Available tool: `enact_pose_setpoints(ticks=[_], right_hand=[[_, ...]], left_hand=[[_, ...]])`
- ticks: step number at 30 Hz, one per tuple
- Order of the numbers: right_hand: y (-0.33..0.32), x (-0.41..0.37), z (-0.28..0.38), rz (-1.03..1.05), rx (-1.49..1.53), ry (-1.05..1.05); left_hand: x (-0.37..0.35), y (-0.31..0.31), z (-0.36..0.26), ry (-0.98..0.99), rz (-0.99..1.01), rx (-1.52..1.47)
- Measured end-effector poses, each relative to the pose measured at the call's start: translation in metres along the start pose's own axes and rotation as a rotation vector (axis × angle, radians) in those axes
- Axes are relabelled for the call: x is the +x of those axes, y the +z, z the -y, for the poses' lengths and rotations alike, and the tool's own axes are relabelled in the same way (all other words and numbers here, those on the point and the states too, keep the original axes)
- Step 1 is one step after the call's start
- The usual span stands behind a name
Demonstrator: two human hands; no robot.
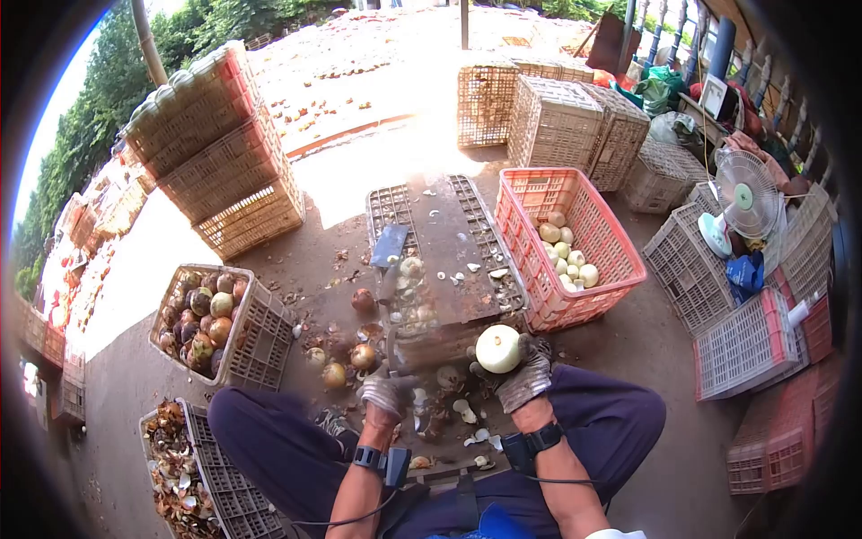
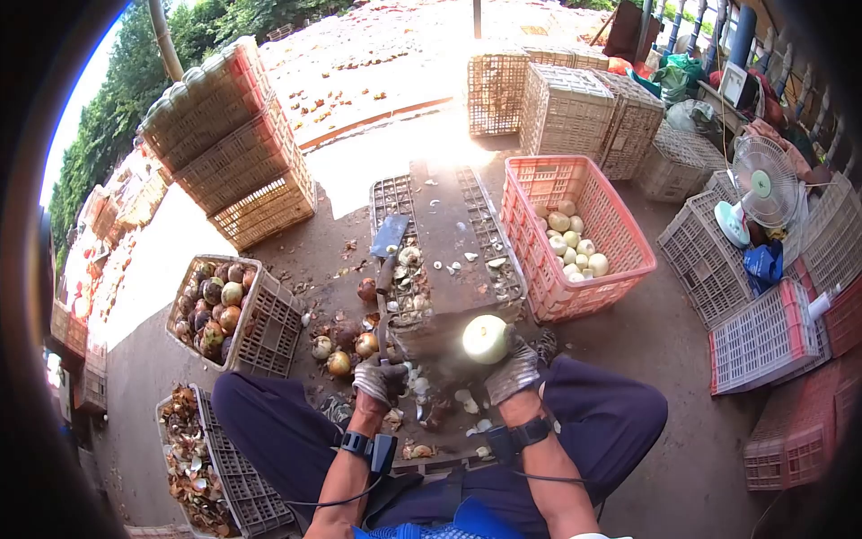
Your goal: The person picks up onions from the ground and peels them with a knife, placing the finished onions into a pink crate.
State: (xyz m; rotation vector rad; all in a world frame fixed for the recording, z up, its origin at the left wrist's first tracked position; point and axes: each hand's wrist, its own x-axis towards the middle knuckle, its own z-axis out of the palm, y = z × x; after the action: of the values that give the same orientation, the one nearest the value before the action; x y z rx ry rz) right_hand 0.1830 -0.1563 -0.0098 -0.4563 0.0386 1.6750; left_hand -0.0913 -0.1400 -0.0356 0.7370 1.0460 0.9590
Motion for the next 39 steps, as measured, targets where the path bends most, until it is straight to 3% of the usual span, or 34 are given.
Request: enact_pose_setpoints(ticks=[3, 5, 7, 9, 11, 13, 18, 24, 32, 37, 39], right_hand=[[0.021, -0.014, -0.002, 0.07, -0.025, 0.022], [0.011, -0.013, -0.01, 0.1, -0.807, -0.248], [0.001, -0.013, -0.012, 0.091, -0.912, -0.287], [-0.005, -0.014, -0.007, 0.04, -0.343, -0.118], [0.018, -0.024, -0.009, 0.015, -0.839, -0.265], [0.027, -0.027, -0.009, 0.024, -0.982, -0.309], [0.036, -0.03, -0.009, 0.083, -0.292, -0.048], [0.019, -0.024, -0.008, 0.062, -0.3, -0.031], [0.012, -0.019, -0.012, 0.037, -0.49, -0.169], [0.013, -0.02, -0.011, -0.002, -0.432, -0.162], [0.014, -0.021, -0.012, -0.029, -0.621, -0.223]], left_hand=[[-0.033, 0.054, -0.04, 0.065, -0.052, 0.198], [-0.049, 0.068, -0.035, 0.174, 0.022, 0.474], [-0.062, 0.081, -0.035, 0.236, 0.064, 0.743], [-0.07, 0.093, -0.037, 0.254, 0.083, 1.002], [-0.068, 0.099, -0.031, 0.253, 0.077, 1.075], [-0.069, 0.106, -0.037, 0.332, 0.054, 1.201], [-0.066, 0.114, -0.045, 0.282, 0.078, 1.293], [-0.057, 0.109, -0.03, 0.258, 0.072, 1.297], [-0.061, 0.113, -0.037, 0.187, 0.077, 1.271], [-0.061, 0.117, -0.043, 0.124, 0.123, 1.248], [-0.059, 0.118, -0.039, 0.094, 0.126, 1.28]])
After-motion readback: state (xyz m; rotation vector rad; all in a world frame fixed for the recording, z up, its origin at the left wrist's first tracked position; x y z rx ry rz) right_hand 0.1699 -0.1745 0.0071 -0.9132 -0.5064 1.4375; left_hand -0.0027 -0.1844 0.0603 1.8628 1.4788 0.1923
